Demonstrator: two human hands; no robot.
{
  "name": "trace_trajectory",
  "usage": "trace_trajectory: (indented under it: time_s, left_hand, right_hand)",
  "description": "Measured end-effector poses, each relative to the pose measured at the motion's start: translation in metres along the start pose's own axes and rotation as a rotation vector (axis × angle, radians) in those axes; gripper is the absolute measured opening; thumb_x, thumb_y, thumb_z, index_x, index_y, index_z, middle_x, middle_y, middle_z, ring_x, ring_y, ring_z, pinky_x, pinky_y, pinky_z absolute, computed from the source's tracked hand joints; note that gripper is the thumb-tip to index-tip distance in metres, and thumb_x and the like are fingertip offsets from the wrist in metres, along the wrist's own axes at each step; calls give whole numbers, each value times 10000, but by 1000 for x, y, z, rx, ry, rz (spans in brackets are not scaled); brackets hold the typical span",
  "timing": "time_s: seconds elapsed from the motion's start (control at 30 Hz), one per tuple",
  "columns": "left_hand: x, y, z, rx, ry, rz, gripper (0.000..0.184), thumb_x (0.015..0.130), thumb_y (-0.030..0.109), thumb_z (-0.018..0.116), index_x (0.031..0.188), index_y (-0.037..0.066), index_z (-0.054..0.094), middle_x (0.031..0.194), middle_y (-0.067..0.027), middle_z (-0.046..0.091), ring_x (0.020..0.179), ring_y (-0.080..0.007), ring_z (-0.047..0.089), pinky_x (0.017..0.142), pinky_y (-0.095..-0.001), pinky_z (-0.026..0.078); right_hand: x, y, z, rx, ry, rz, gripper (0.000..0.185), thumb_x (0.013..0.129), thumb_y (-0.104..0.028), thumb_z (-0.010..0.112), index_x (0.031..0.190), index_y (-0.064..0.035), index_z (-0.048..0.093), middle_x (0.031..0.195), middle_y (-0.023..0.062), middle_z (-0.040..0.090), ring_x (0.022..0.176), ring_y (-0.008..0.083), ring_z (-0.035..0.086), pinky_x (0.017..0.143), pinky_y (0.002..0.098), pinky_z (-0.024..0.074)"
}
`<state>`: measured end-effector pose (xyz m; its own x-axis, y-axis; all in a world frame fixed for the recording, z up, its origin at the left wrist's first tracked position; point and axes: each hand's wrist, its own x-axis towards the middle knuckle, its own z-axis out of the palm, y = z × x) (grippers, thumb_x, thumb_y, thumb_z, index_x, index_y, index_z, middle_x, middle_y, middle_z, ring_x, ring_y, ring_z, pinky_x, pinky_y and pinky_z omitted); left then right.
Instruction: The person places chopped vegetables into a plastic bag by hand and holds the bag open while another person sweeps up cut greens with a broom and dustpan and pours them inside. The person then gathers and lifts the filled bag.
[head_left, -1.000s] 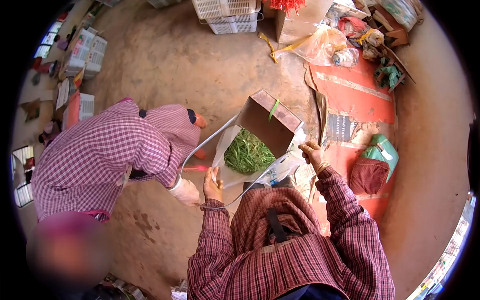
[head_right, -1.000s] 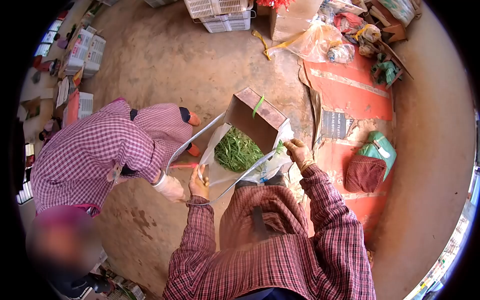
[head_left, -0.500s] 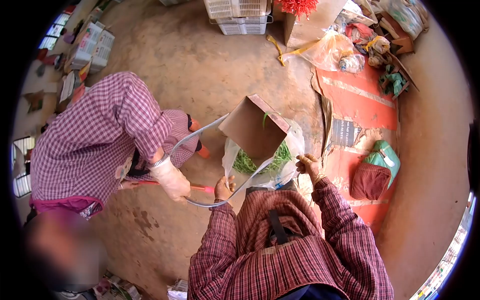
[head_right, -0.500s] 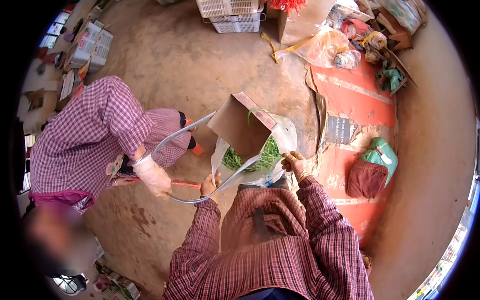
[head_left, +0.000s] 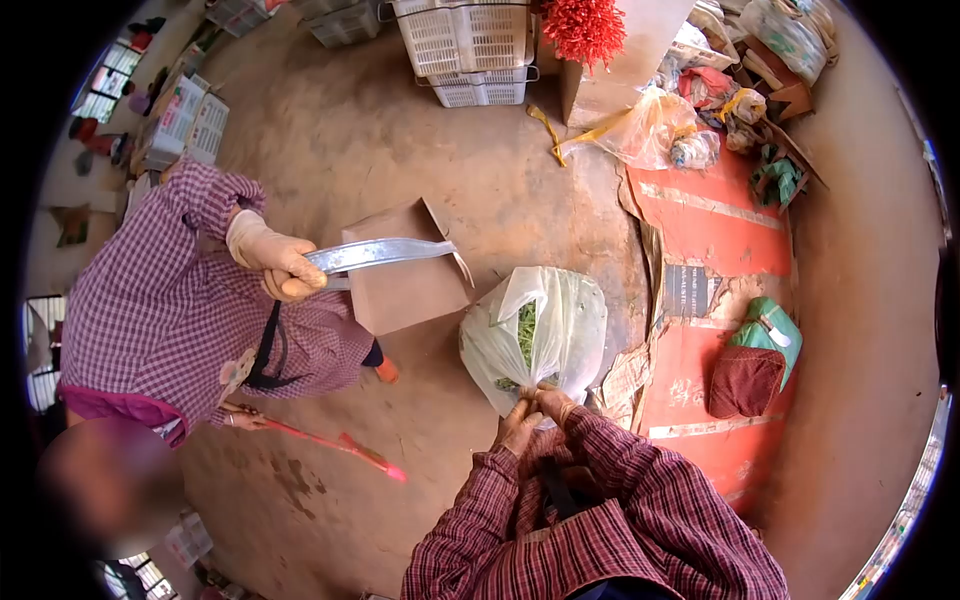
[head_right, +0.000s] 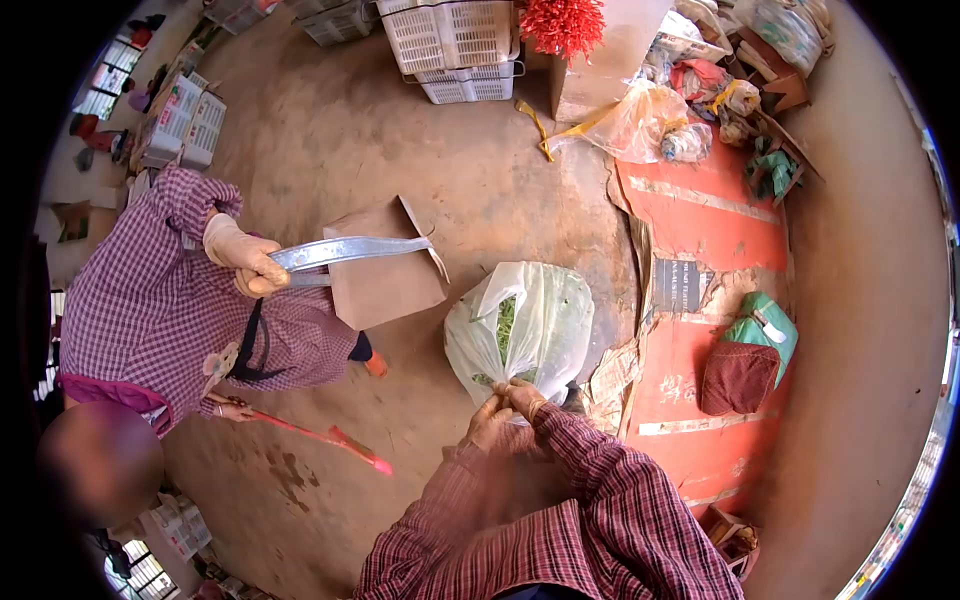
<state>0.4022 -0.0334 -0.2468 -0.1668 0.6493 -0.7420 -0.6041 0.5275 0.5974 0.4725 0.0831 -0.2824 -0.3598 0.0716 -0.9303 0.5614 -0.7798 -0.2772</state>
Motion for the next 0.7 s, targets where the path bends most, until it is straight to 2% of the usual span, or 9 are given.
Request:
trace_trajectory:
  time_s: [0.17, 0.23, 0.3, 0.37, 0.43, 0.47, 0.57, 0.63, 0.7]
  left_hand:
    - [-19, 23, -21, 18, -180, -24, 500, 898, 113, 538, 1361, 1, 387, 1327, -128, 494, 1211, -202, 478, 1020, -314, 370]
    - [-27, -5, -25, -84, -124, -17, 542, 874, 129, 582, 1354, -20, 380, 1331, -163, 484, 1202, -233, 493, 1012, -337, 386]
    - [-38, 13, -22, 334, 262, 140, 620, 831, 155, 646, 1351, -36, 368, 1316, -199, 490, 1198, -269, 498, 1009, -345, 388]
    - [-53, 54, -15, 426, 278, 107, 775, 770, 256, 727, 1364, -46, 333, 1331, -250, 452, 1234, -328, 456, 1027, -373, 366]
    - [-47, 42, -27, 869, 308, 367, 913, 714, 364, 767, 1381, -46, 297, 1360, -281, 398, 1277, -375, 389, 1054, -401, 326]
    - [-44, 52, -23, 918, 296, 479, 1075, 638, 484, 791, 1406, -32, 244, 1389, -307, 331, 1300, -429, 327, 1070, -460, 287]
    - [-32, 95, 7, 1027, 246, 767, 1139, 615, 554, 778, 1416, -26, 212, 1404, -312, 299, 1297, -451, 316, 1065, -507, 276]
    - [10, 61, 16, 1060, 416, 869, 998, 717, 550, 686, 1399, -29, 245, 1384, -302, 330, 1277, -455, 346, 1040, -513, 314]
    - [41, 65, 25, 1061, 459, 955, 908, 773, 545, 634, 1374, -29, 267, 1351, -289, 347, 1246, -448, 362, 1015, -510, 333]
  right_hand:
    - [-11, -46, 22, 256, 17, -72, 252, 860, -181, 642, 998, 26, 600, 783, 111, 653, 704, 202, 639, 730, 280, 510]
    - [-30, -63, 13, 116, 36, -202, 244, 861, -207, 639, 977, 6, 612, 659, 68, 592, 575, 157, 562, 575, 258, 453]
    - [-41, -68, 12, 25, 119, -186, 297, 848, -266, 655, 986, -5, 625, 573, 10, 519, 501, 122, 465, 507, 241, 361]
    - [-78, -86, 21, -60, 174, -221, 370, 838, -292, 668, 1049, 8, 621, 690, 33, 606, 606, 123, 543, 601, 242, 424]
    - [-93, -87, 14, -243, 187, -250, 487, 827, -287, 690, 1165, 46, 577, 1100, 141, 633, 1038, 190, 571, 871, 279, 456]
    - [-106, -92, 10, -190, 154, -260, 533, 825, -287, 698, 1198, 62, 544, 1110, 154, 629, 1052, 201, 568, 883, 282, 457]
    - [-161, -126, 10, -153, 212, -205, 676, 817, -274, 717, 1298, 98, 423, 1156, 189, 608, 1075, 219, 567, 918, 284, 457]
    - [-214, -154, 23, 165, -16, -173, 748, 802, -254, 734, 1335, 108, 354, 1151, 198, 604, 1035, 206, 577, 874, 279, 484]
    - [-238, -151, 18, -379, 13, -671, 426, 837, -299, 694, 1151, -27, 605, 870, 43, 653, 844, 118, 573, 756, 269, 483]
